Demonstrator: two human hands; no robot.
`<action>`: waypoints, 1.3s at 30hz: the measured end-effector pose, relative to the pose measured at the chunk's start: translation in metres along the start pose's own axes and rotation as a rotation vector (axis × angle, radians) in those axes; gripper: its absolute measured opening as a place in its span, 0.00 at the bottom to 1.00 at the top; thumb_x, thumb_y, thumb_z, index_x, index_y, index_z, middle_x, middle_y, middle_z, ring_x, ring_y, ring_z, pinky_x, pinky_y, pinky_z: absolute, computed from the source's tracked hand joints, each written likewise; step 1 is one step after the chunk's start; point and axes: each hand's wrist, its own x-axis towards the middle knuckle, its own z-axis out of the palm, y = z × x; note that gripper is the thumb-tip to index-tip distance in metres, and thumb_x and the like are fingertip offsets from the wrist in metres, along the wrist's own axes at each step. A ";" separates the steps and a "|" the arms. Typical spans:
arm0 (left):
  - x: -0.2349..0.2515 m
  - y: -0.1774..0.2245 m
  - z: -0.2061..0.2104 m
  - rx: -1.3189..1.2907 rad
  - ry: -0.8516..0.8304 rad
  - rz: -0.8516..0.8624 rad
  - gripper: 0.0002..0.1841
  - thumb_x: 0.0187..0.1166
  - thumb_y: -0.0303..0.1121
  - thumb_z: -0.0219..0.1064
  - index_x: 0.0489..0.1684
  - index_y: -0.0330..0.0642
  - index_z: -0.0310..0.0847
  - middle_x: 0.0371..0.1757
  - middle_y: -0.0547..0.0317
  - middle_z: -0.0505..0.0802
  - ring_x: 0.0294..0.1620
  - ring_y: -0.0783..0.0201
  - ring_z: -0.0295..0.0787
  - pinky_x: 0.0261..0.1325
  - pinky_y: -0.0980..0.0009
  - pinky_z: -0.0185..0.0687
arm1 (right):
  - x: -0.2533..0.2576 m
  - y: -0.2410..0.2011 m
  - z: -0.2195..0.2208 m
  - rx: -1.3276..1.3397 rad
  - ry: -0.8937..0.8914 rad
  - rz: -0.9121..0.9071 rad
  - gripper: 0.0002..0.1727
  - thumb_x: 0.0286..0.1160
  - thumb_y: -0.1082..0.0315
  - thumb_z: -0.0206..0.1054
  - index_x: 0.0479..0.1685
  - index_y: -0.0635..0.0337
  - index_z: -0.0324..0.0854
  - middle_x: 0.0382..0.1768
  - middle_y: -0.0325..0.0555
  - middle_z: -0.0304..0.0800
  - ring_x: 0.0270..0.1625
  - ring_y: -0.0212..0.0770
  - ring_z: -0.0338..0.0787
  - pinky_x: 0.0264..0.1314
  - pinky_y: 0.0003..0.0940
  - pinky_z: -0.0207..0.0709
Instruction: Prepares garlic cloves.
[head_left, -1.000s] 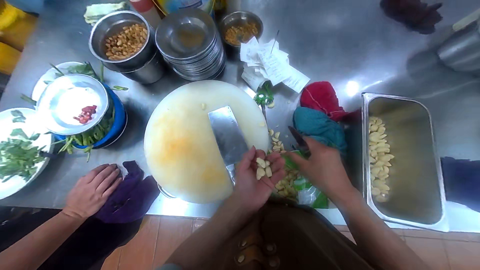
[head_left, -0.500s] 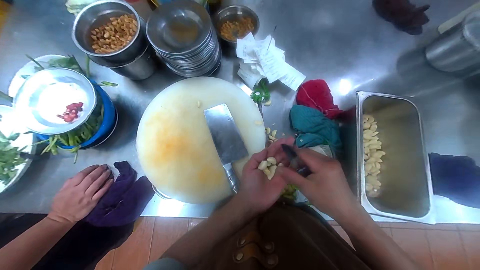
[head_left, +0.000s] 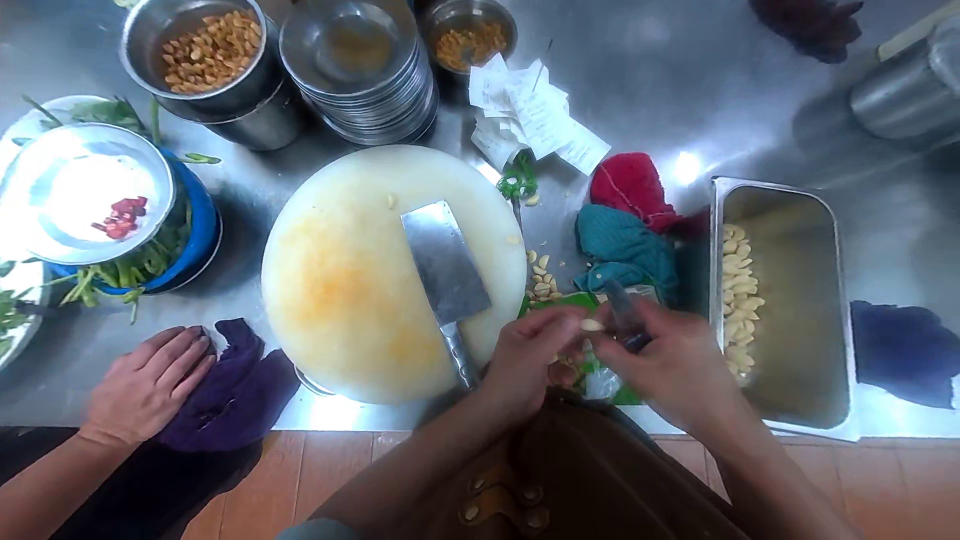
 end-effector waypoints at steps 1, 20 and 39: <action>-0.002 -0.001 0.000 0.048 -0.026 0.054 0.12 0.85 0.31 0.63 0.61 0.45 0.87 0.44 0.59 0.91 0.33 0.71 0.86 0.32 0.77 0.82 | -0.001 -0.002 -0.002 0.005 -0.006 0.000 0.10 0.59 0.56 0.71 0.38 0.44 0.87 0.21 0.22 0.82 0.19 0.19 0.78 0.18 0.20 0.73; -0.026 0.010 0.020 -0.052 -0.147 0.095 0.11 0.86 0.28 0.59 0.37 0.42 0.88 0.24 0.61 0.88 0.21 0.76 0.81 0.27 0.81 0.78 | -0.023 0.002 -0.006 -0.109 0.071 -0.335 0.27 0.86 0.37 0.53 0.33 0.51 0.76 0.17 0.28 0.71 0.17 0.23 0.72 0.16 0.21 0.67; -0.027 0.014 0.031 -0.105 0.038 0.080 0.12 0.84 0.23 0.58 0.33 0.37 0.87 0.23 0.58 0.89 0.22 0.73 0.84 0.29 0.80 0.82 | -0.023 -0.001 0.012 -0.252 0.180 -0.335 0.29 0.92 0.43 0.45 0.30 0.55 0.76 0.14 0.35 0.71 0.14 0.33 0.74 0.12 0.30 0.67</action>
